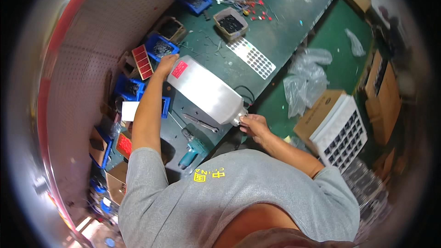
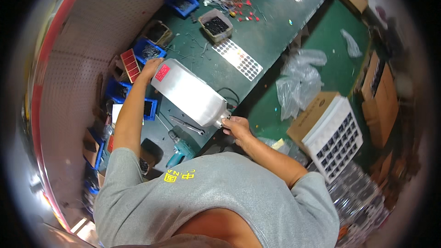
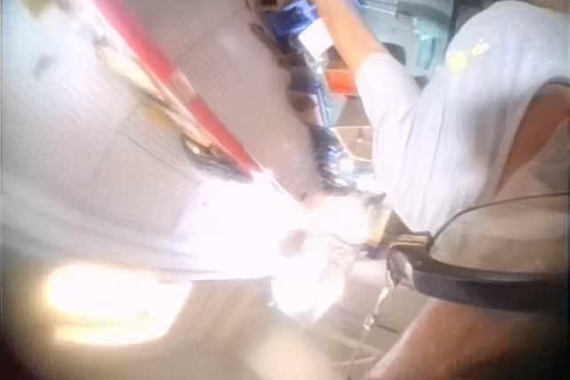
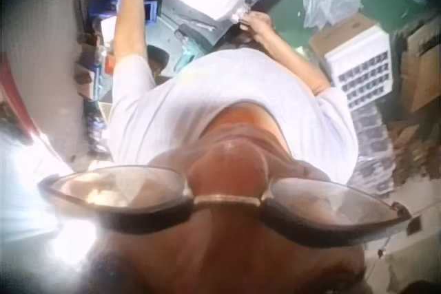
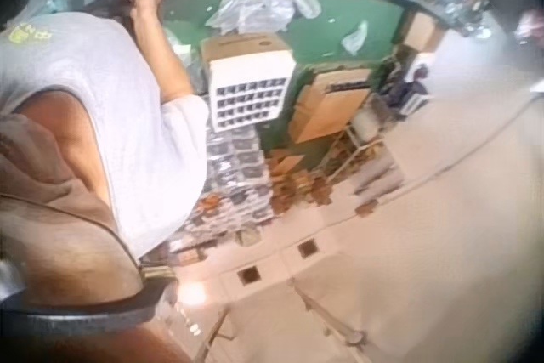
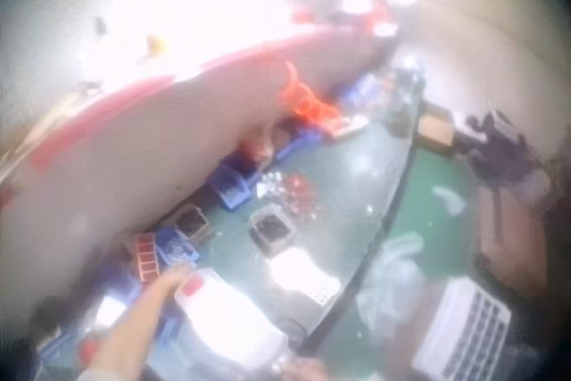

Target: The person assembles an electronic device on a workbench. They attach a metal casing to a motor, connect wires, and use a power drill to secure screws. The person also uses pliers to cut a wire and a screwdriver to tighten components.

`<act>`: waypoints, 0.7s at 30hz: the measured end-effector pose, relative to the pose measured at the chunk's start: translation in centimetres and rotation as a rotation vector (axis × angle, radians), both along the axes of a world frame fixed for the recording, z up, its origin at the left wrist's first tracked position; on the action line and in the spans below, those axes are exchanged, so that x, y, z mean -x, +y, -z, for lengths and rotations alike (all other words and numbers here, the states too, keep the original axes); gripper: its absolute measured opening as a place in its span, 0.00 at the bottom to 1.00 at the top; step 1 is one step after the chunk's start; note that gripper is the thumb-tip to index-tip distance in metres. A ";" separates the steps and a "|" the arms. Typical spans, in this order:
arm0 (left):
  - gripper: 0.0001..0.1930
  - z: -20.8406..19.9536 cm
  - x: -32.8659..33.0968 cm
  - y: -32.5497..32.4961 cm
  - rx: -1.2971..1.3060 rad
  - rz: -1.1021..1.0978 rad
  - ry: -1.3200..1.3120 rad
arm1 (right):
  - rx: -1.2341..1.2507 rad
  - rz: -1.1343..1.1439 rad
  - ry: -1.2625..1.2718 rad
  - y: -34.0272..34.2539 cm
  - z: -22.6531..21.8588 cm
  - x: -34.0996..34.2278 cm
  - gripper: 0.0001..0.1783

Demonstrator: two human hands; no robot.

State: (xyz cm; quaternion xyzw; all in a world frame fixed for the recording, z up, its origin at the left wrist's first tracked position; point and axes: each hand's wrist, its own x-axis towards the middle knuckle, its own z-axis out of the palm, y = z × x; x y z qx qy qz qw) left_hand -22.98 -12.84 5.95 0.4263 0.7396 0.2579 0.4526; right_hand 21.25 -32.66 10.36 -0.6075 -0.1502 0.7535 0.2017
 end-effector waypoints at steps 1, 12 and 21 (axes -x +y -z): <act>0.22 1.2 1.4 -1.3 -0.048 -0.039 0.075 | 0.014 -0.026 0.018 0.2 0.5 0.0 0.13; 0.30 0.1 -14.1 -30.3 -0.383 -0.393 0.382 | -0.522 -0.131 -0.226 5.5 1.1 -6.0 0.16; 0.43 3.2 -17.8 -40.5 0.177 -0.320 0.469 | -1.031 -0.427 -0.091 22.5 -4.4 5.9 0.13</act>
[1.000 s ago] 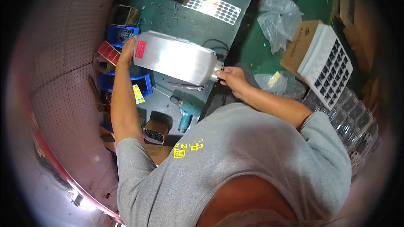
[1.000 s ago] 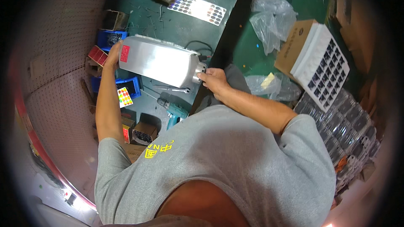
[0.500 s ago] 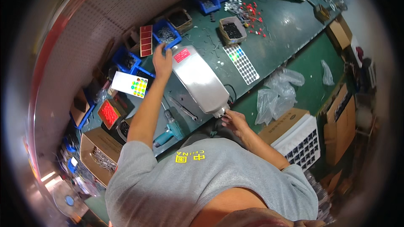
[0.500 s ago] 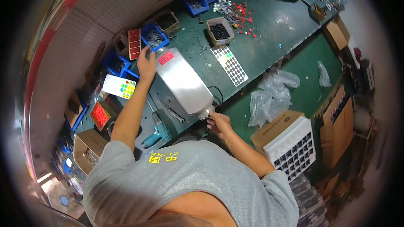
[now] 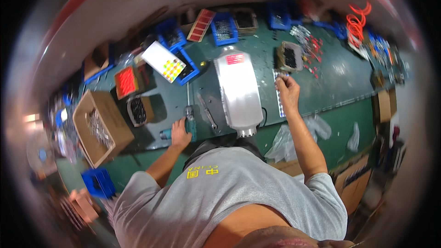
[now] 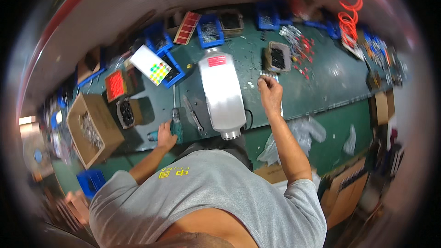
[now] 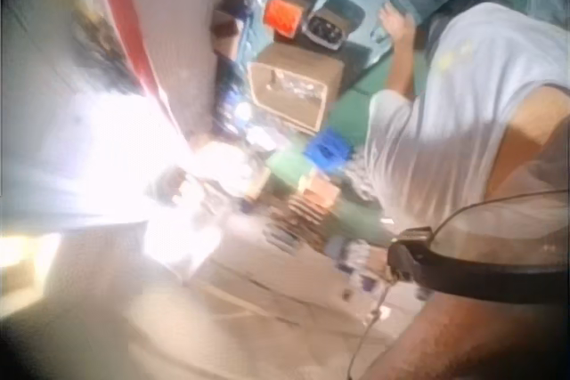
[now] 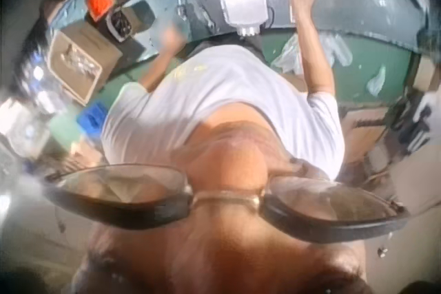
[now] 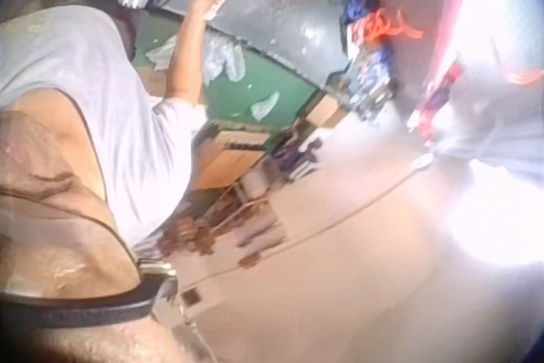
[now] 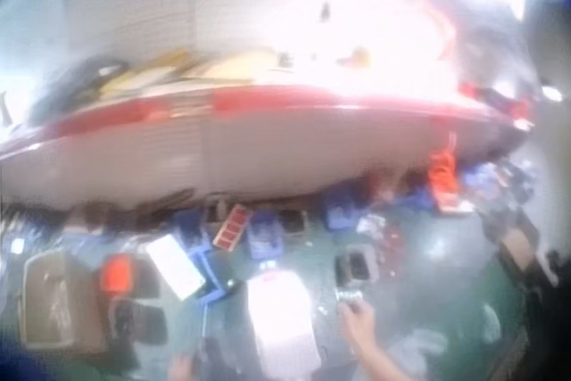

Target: The person assembles an electronic device on a workbench. They attach a metal casing to a motor, connect wires, and use a power drill to secure screws. The person also uses pliers to cut a wire and a screwdriver to tighten components.

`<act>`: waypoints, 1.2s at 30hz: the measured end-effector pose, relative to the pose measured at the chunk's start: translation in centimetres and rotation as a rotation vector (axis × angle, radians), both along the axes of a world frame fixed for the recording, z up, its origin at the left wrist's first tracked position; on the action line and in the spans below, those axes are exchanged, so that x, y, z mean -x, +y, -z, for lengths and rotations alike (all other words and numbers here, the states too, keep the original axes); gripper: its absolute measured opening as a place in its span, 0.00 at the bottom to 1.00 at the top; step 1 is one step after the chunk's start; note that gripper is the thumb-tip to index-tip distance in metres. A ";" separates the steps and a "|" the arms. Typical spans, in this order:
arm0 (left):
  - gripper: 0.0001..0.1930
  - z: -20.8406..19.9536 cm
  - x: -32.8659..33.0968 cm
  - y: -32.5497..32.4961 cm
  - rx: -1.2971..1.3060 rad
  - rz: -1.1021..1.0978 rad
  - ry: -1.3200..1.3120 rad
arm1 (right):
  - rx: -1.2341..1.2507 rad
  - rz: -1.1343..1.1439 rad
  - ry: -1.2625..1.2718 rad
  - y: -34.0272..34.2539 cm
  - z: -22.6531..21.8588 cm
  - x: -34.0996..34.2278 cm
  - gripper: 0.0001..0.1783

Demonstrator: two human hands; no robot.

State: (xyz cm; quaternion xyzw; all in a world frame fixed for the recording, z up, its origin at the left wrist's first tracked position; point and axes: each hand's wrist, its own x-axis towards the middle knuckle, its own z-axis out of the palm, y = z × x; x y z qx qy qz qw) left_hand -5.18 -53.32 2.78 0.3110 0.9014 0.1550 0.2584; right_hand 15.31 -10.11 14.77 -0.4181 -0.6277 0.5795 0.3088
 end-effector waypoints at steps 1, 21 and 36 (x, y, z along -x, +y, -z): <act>0.43 0.1 0.5 -0.2 -0.015 0.008 -0.017 | -0.065 -0.058 0.029 1.0 -0.1 2.2 0.13; 0.43 0.5 -0.5 -2.4 0.039 0.042 0.220 | -0.578 -0.873 -0.764 -14.3 5.8 35.8 0.35; 0.40 1.3 0.1 -3.2 -0.013 0.022 0.224 | -0.437 -0.993 -0.183 -23.7 11.9 31.9 0.15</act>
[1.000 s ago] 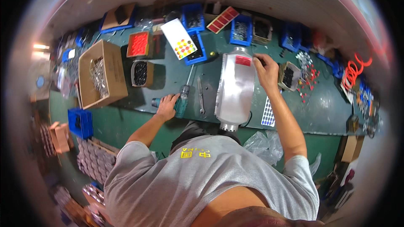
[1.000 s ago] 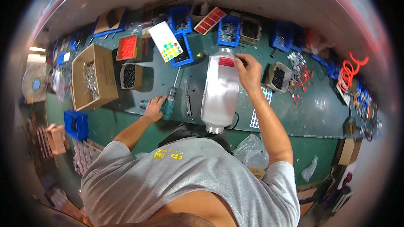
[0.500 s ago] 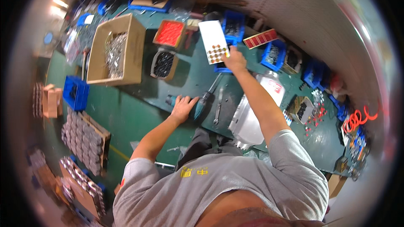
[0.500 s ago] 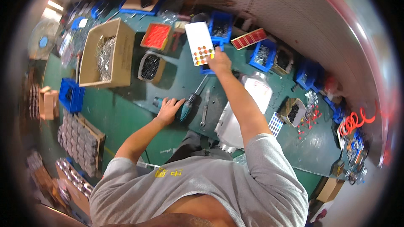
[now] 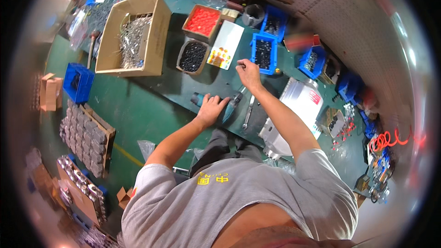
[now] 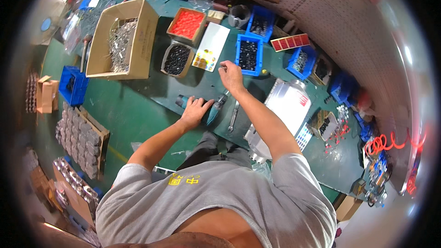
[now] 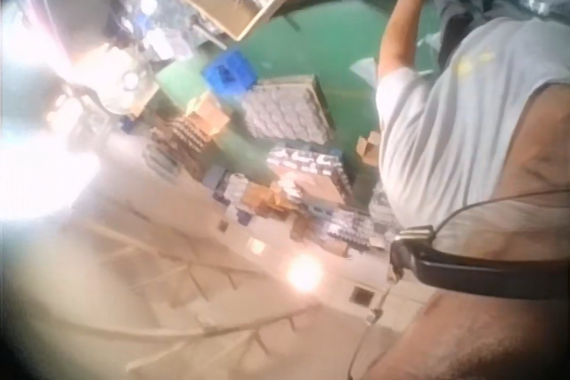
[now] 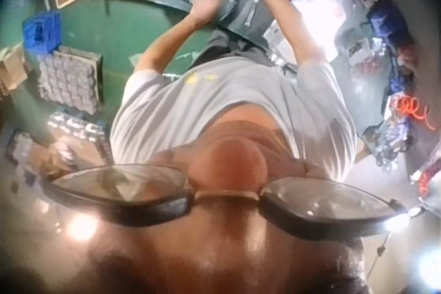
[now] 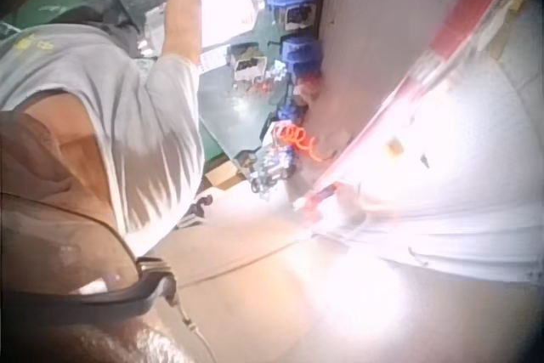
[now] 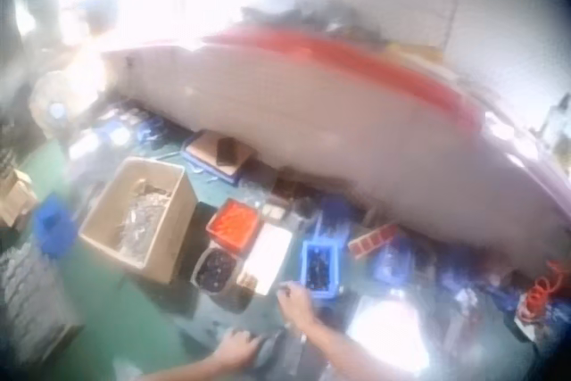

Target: The person assembles an electronic device on a workbench. They attach a metal casing to a motor, connect wires, and use a power drill to secure screws. The person also uses pliers to cut a wire and a screwdriver to tighten components.

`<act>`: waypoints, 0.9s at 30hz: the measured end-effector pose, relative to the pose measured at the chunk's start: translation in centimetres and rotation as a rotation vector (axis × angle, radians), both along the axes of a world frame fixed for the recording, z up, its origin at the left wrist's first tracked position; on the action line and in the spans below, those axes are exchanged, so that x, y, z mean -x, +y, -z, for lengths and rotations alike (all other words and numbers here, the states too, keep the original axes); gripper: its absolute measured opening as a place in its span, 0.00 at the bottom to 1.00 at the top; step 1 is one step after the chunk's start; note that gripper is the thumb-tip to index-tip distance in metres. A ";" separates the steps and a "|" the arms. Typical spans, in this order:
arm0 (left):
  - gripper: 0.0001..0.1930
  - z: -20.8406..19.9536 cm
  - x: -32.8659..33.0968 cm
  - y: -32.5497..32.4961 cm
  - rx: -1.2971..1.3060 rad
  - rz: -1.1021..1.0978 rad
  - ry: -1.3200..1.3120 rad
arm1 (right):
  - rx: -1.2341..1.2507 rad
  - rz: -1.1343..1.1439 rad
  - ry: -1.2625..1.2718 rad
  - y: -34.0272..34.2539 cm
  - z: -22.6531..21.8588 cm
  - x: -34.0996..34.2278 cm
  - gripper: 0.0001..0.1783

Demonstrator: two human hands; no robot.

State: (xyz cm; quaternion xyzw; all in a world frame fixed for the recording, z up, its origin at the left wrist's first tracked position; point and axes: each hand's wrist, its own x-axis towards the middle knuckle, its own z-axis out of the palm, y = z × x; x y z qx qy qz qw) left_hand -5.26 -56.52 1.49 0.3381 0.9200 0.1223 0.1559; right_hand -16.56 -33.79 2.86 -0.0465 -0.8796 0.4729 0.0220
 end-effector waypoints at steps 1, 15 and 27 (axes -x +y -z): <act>0.40 -0.1 -0.1 0.0 -0.007 0.003 0.000 | -0.035 -0.068 0.049 -1.5 -1.1 0.1 0.14; 0.34 0.6 -0.4 -0.1 0.018 0.003 0.055 | -0.767 -0.600 0.217 -16.7 0.1 8.6 0.12; 0.34 0.5 -0.1 -0.5 -0.022 0.023 0.039 | 0.142 -0.238 0.252 -16.0 -2.1 9.9 0.12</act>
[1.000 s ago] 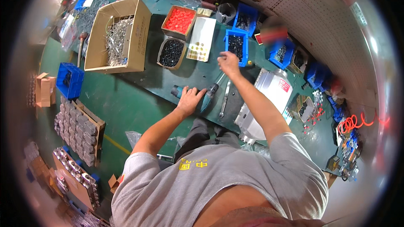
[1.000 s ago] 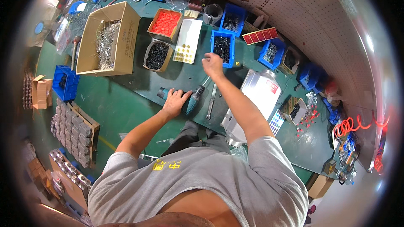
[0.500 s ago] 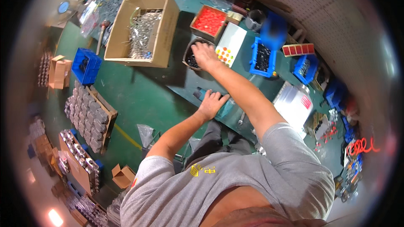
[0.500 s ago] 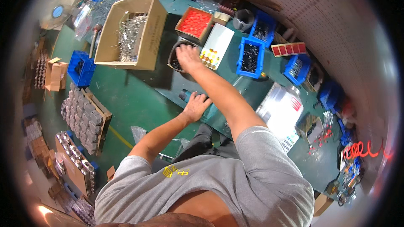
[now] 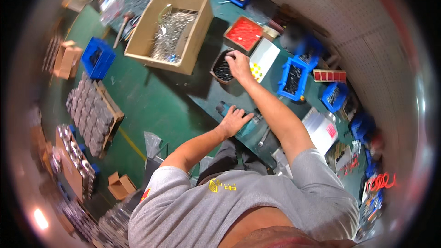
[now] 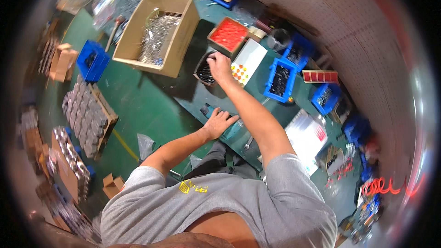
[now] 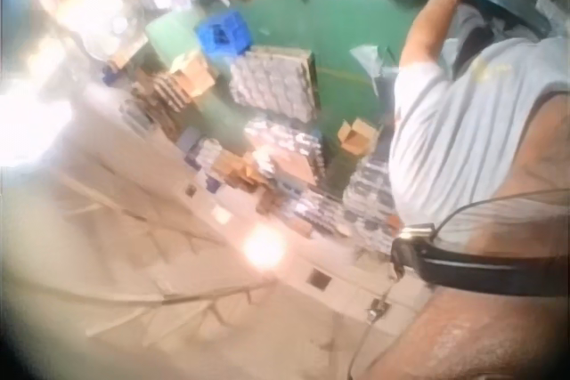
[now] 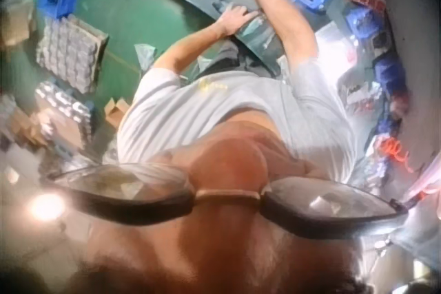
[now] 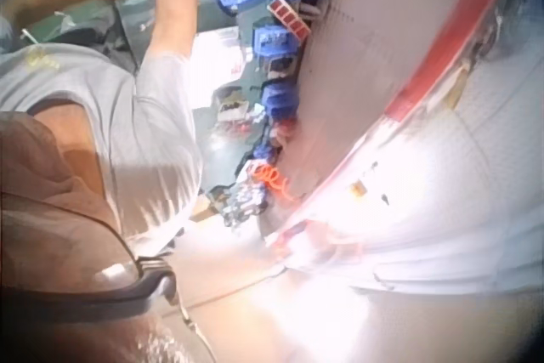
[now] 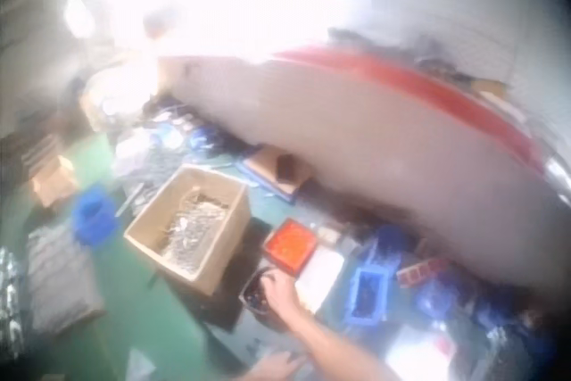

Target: The person assembles an electronic device on a workbench. They attach a metal casing to a motor, connect wires, and use a power drill to secure screws. The person also uses pliers to cut a wire and a screwdriver to tighten components.

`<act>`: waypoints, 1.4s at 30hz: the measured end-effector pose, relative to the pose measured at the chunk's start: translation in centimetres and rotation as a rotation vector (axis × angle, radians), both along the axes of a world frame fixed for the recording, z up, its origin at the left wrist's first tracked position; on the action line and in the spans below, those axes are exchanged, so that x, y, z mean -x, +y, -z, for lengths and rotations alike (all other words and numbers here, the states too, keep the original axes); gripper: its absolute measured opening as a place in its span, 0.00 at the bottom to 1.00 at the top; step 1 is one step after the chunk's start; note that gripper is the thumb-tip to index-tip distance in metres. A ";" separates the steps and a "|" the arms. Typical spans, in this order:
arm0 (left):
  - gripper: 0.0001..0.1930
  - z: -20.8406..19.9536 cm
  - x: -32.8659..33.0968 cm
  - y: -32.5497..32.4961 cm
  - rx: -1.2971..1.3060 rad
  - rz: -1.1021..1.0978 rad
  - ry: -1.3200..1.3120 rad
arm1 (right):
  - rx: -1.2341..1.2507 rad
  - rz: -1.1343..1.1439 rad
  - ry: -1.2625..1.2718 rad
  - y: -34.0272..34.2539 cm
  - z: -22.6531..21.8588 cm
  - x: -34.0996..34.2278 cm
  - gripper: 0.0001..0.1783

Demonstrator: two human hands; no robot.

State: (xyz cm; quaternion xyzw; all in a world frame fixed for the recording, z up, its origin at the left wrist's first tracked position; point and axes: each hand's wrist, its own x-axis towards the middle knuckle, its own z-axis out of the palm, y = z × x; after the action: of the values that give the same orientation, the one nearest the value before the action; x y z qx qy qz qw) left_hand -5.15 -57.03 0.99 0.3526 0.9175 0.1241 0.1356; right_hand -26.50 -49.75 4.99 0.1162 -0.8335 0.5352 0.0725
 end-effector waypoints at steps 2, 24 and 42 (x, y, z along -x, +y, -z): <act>0.37 0.8 -0.1 0.2 0.003 -0.001 -0.016 | 0.531 0.001 -0.650 0.4 -2.0 -1.4 0.10; 0.27 -15.7 -1.4 5.0 -0.398 -0.106 -0.213 | 1.291 0.510 -0.561 38.6 -12.4 -34.3 0.15; 0.14 -25.5 -3.5 24.2 -0.374 -0.271 -0.720 | 1.754 0.569 -0.344 46.2 -5.5 -35.3 0.07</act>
State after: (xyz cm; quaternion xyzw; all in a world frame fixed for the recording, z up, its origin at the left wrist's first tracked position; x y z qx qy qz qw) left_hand -1.68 -32.79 26.53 0.1817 0.8114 0.4200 0.3636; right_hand 8.85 -3.52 10.51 -0.2688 -0.1288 0.9445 0.1383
